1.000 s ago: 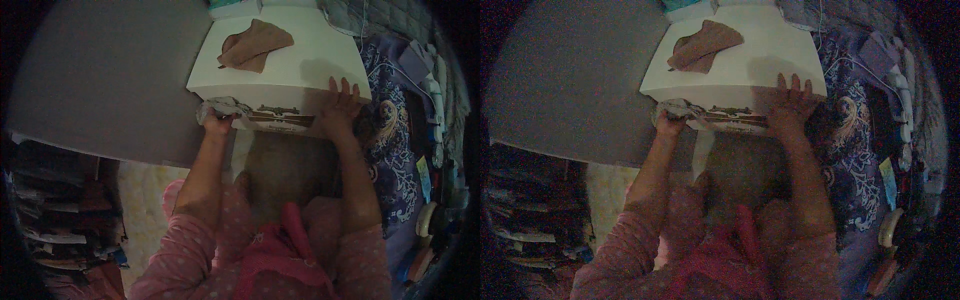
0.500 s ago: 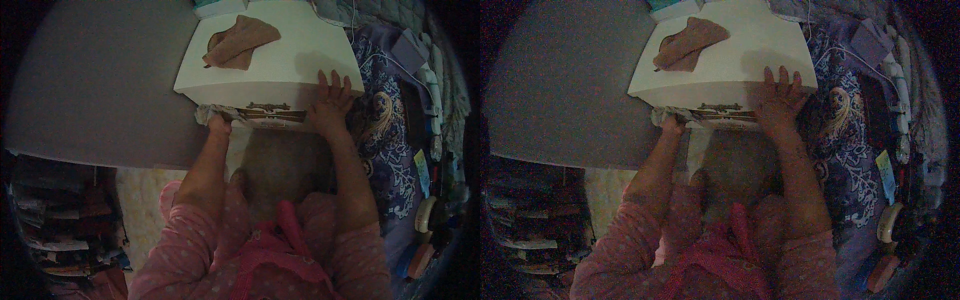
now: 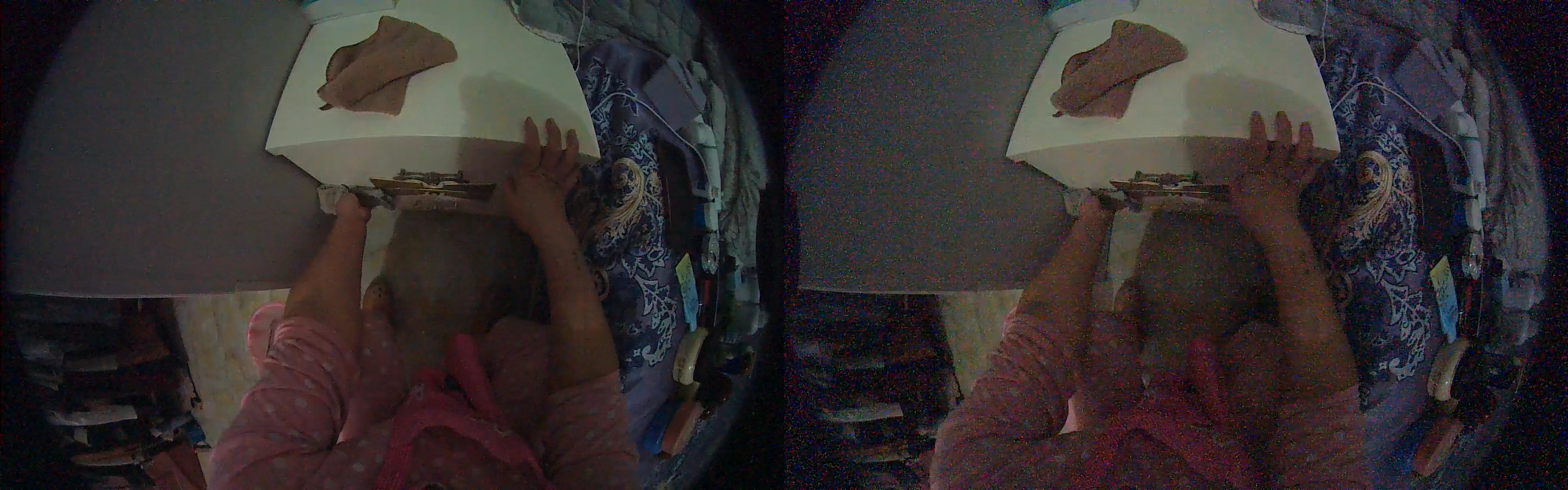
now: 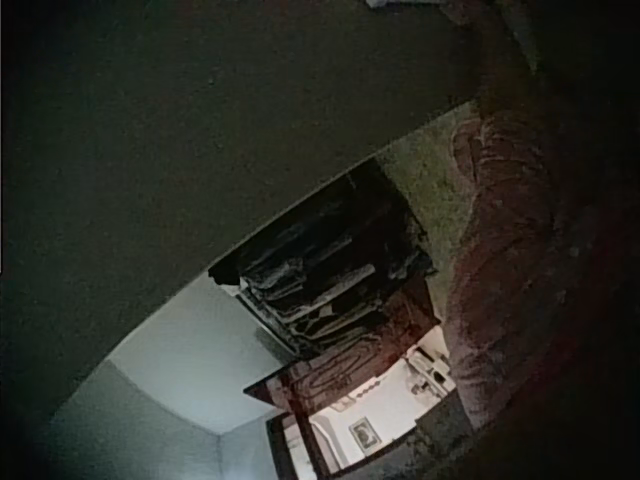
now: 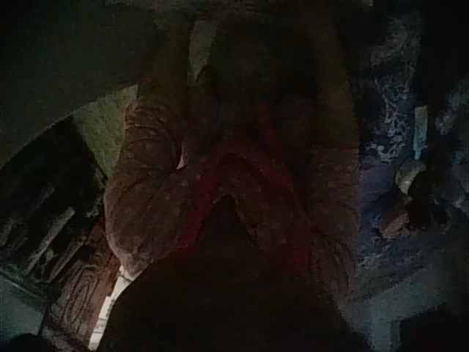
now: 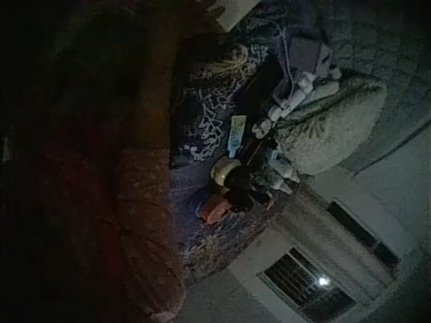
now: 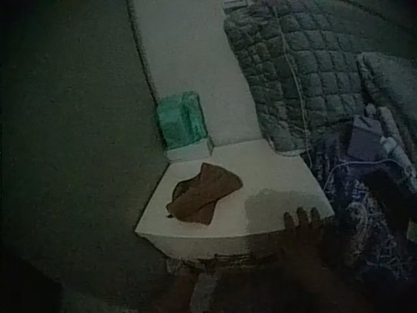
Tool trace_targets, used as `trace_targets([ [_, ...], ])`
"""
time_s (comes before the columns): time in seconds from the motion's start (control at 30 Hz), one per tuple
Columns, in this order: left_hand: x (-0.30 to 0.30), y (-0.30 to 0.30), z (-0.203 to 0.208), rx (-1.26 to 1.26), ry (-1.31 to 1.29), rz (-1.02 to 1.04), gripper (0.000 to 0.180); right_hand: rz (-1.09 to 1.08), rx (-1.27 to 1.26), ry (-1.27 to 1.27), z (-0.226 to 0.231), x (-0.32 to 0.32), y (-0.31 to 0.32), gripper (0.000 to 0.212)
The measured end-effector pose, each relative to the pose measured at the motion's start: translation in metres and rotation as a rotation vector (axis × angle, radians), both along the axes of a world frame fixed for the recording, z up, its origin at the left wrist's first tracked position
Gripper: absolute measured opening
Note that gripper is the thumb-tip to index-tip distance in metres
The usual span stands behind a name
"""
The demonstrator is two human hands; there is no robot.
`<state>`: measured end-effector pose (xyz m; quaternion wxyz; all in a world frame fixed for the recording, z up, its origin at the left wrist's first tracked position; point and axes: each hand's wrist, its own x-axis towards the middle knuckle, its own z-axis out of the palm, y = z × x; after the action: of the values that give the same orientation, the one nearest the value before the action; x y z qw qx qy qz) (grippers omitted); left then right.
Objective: The person kneels and wipes the front and top of a small white cabinet with a cloth. They then place several small bottles and containers from the bed onto the cabinet top.
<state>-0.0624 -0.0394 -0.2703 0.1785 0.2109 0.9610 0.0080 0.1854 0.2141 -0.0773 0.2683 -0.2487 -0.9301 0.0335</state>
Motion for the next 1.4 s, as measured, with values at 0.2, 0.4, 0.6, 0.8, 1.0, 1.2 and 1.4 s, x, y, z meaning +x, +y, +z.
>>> trace_targets([
  [0.2,-0.010,-0.016,0.017,-0.047,0.016,0.024,0.046,0.020,0.035,-0.013,-0.003,-0.001,-0.003,0.094],
  [0.4,-0.013,-0.012,0.063,1.893,-0.729,0.973,0.040,-0.030,-0.013,-0.067,0.003,-0.002,-0.001,0.095],
  [0.6,0.052,0.009,0.172,1.932,-0.448,0.861,0.041,-0.052,0.082,-0.056,-0.002,-0.006,0.001,0.090],
  [0.8,0.057,0.020,0.171,1.985,-0.350,0.904,0.049,-0.038,0.076,-0.075,-0.001,-0.006,0.001,0.089],
  [1.0,0.021,0.013,0.115,1.951,-0.286,0.876,0.047,-0.018,0.135,0.063,-0.011,-0.008,0.004,0.086],
  [1.2,0.000,-0.001,0.069,1.922,-0.292,0.986,0.042,0.015,0.062,-0.012,-0.003,-0.002,0.001,0.088],
  [1.4,-0.016,-0.016,0.025,1.840,-0.480,1.059,0.038,0.012,0.057,-0.019,-0.003,-0.002,-0.003,0.093],
])
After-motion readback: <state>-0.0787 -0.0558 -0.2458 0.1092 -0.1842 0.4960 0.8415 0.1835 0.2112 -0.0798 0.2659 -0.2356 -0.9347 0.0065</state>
